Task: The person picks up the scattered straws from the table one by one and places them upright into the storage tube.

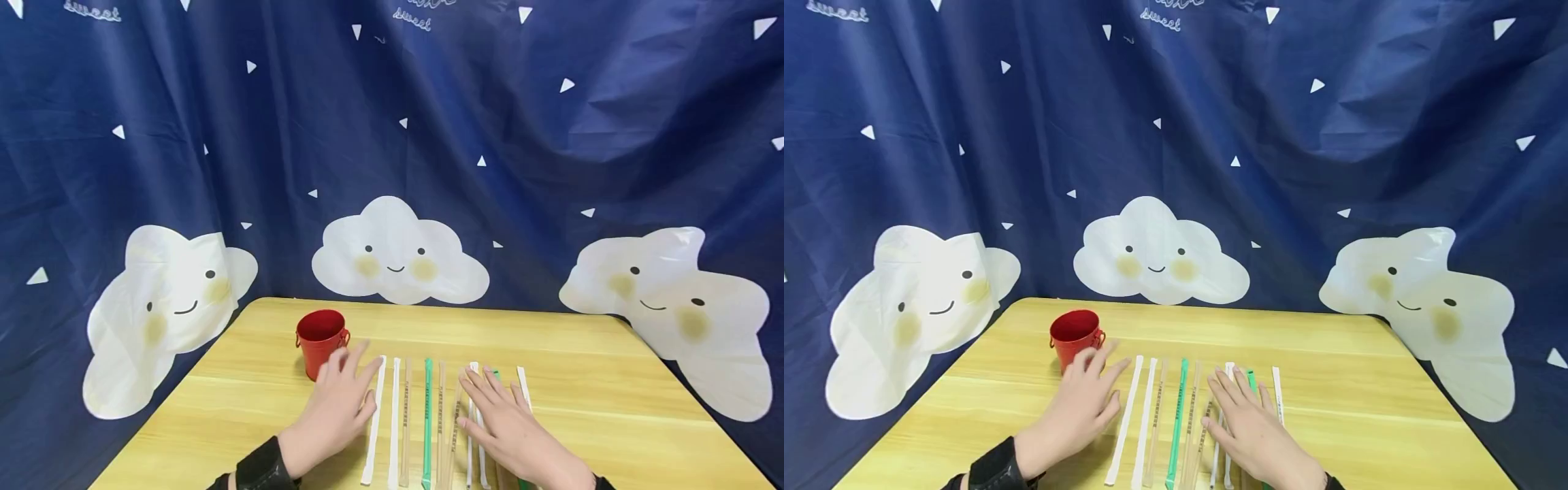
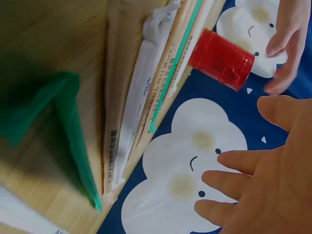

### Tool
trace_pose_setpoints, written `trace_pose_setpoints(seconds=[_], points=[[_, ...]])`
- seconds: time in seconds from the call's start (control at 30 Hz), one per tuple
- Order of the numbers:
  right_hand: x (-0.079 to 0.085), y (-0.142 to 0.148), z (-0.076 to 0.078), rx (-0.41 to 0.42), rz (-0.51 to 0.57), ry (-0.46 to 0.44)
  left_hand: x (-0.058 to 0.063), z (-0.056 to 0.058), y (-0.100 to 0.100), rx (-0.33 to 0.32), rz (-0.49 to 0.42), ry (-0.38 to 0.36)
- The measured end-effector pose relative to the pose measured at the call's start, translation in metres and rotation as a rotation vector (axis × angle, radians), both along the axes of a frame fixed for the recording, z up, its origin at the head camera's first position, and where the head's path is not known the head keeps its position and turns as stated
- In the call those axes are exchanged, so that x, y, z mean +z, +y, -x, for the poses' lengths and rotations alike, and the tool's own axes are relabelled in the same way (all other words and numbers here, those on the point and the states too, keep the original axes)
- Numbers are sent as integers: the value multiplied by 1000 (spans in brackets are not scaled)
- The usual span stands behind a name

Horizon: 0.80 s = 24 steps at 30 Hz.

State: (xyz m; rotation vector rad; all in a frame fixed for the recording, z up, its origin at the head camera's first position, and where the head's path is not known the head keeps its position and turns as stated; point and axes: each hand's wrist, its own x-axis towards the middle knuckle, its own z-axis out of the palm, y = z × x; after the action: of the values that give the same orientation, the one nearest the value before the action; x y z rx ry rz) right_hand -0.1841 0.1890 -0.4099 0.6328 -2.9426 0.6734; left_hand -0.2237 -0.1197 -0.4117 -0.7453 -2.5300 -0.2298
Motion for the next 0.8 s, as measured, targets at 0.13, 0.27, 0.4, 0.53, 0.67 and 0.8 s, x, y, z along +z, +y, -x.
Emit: trace_pose_setpoints(seconds=[0.13, 0.27, 0.4, 0.53, 0.67, 0.8], points=[[0, 4, 1, 7, -1, -24, 0, 13, -14, 51, -110, 117], [-2, 8, 5, 2, -2, -38, 2, 33, -32, 151, -229, 85], [-7, 14, 11, -48, -39, -43, -5, 52, -52, 221, -426, -144], [-12, 23, 16, -105, -71, -59, -21, 68, -67, 190, -685, -385], [-15, 30, 19, -115, -75, -49, -31, 80, -76, 112, -897, -480], [-17, 35, 22, -111, -73, -16, -33, 87, -80, 75, -972, -519]])
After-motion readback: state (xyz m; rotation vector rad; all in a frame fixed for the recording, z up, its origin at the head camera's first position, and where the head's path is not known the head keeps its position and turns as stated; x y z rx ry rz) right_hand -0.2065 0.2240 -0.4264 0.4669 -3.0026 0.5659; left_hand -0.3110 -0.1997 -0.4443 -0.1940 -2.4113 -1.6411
